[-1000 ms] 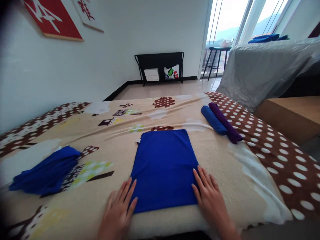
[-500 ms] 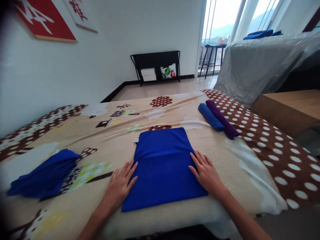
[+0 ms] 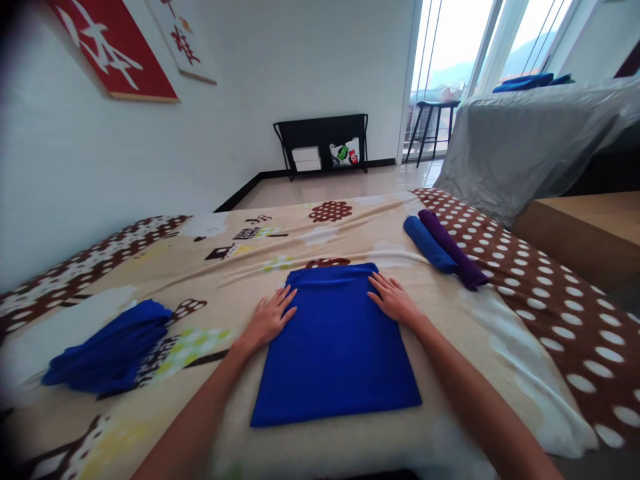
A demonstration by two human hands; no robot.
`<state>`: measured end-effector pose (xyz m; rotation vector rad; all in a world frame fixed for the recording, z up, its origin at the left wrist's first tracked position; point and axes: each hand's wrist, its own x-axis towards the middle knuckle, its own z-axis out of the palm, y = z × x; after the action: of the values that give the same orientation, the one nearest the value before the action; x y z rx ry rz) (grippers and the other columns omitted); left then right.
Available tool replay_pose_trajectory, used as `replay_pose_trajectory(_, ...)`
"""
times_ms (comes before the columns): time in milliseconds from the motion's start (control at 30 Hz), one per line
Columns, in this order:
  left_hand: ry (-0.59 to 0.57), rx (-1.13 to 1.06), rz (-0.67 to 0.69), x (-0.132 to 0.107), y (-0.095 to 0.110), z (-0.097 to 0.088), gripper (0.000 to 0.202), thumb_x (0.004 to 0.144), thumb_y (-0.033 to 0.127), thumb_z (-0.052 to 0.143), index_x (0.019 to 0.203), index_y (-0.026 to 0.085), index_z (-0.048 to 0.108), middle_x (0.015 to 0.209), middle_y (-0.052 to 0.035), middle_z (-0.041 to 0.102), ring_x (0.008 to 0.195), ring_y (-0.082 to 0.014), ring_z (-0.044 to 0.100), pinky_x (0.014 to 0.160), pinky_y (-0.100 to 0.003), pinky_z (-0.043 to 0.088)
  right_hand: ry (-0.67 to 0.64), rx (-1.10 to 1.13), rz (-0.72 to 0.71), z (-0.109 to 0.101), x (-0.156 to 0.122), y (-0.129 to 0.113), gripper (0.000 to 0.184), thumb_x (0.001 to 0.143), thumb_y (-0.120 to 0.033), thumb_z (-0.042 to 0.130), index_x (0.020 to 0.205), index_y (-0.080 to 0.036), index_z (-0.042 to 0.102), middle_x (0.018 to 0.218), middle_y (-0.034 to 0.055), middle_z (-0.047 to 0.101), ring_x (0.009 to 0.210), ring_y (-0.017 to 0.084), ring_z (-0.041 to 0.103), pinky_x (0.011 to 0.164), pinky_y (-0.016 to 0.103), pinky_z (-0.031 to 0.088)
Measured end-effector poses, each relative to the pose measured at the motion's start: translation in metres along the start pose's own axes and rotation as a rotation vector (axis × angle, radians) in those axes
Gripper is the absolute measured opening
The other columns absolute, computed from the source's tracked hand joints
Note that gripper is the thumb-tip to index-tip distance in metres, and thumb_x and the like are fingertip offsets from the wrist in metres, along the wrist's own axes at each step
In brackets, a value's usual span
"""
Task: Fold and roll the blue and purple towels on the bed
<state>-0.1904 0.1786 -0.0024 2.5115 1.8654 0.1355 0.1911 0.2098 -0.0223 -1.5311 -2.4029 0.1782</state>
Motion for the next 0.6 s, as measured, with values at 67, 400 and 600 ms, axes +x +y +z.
replay_pose_trajectory(67,0.037,0.020,-0.010,-0.006,-0.001,0.000,0.054,0.103,0.044,0.029,0.155,0.029,0.032,0.164,-0.0066,0.026,0.152,-0.0250,0.024,0.121,-0.057,0.017,0.018,-0.013,0.022,0.000,-0.004,0.006,0.065,0.103,-0.050,0.026,0.152,-0.009,0.038,0.159,0.0182,0.029,0.150,0.028,0.024,0.122,0.054,0.021)
replay_pose_trajectory(400,-0.031,-0.033,0.097,0.075,0.039,0.011,0.058,0.102,0.044,0.028,0.157,0.026,0.026,0.164,-0.0062,0.025,0.152,-0.0214,0.023,0.123,-0.048,0.019,-0.047,0.009,-0.124,0.024,0.061,-0.050,0.062,0.102,-0.055,0.028,0.154,-0.023,0.038,0.160,0.0056,0.030,0.150,0.020,0.025,0.123,0.041,0.022)
replay_pose_trajectory(600,0.035,0.012,-0.096,0.087,-0.002,0.015,0.059,0.102,0.048,0.026,0.156,0.025,0.027,0.163,-0.0064,0.028,0.151,-0.0216,0.026,0.122,-0.051,0.021,-0.004,-0.050,0.118,0.014,0.062,0.019,0.069,0.101,-0.058,0.021,0.157,-0.018,0.030,0.161,0.0091,0.028,0.151,0.022,0.023,0.123,0.047,0.020)
